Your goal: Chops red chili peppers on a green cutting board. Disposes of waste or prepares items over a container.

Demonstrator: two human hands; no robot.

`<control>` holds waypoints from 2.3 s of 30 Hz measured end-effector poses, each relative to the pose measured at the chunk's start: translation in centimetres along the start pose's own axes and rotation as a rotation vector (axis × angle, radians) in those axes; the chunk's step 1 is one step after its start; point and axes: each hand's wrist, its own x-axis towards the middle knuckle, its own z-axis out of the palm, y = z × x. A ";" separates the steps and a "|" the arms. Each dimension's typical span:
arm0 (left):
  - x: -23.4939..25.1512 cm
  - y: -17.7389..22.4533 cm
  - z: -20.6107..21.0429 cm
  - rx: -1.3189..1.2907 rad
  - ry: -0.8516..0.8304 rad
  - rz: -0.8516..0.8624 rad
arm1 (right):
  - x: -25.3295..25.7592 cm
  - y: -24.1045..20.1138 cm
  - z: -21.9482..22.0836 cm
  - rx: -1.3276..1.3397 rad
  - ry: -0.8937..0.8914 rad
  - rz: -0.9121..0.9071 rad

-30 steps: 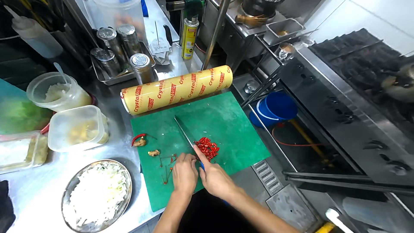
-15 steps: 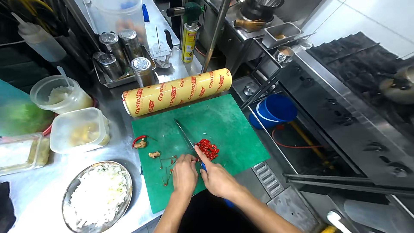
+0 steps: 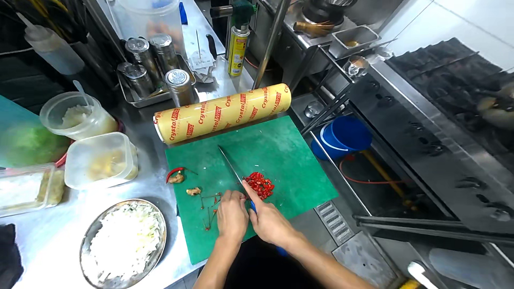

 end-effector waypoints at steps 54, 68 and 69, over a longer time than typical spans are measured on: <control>1.0 -2.0 -0.3 -0.205 0.231 0.078 | -0.7 2.1 -0.4 -0.020 0.004 -0.024; 0.9 -1.8 0.4 -0.266 0.265 0.088 | -0.2 1.6 -0.3 0.018 0.042 -0.026; 1.0 -1.8 0.5 -0.268 0.273 0.093 | -0.1 1.6 -0.5 0.016 0.036 -0.023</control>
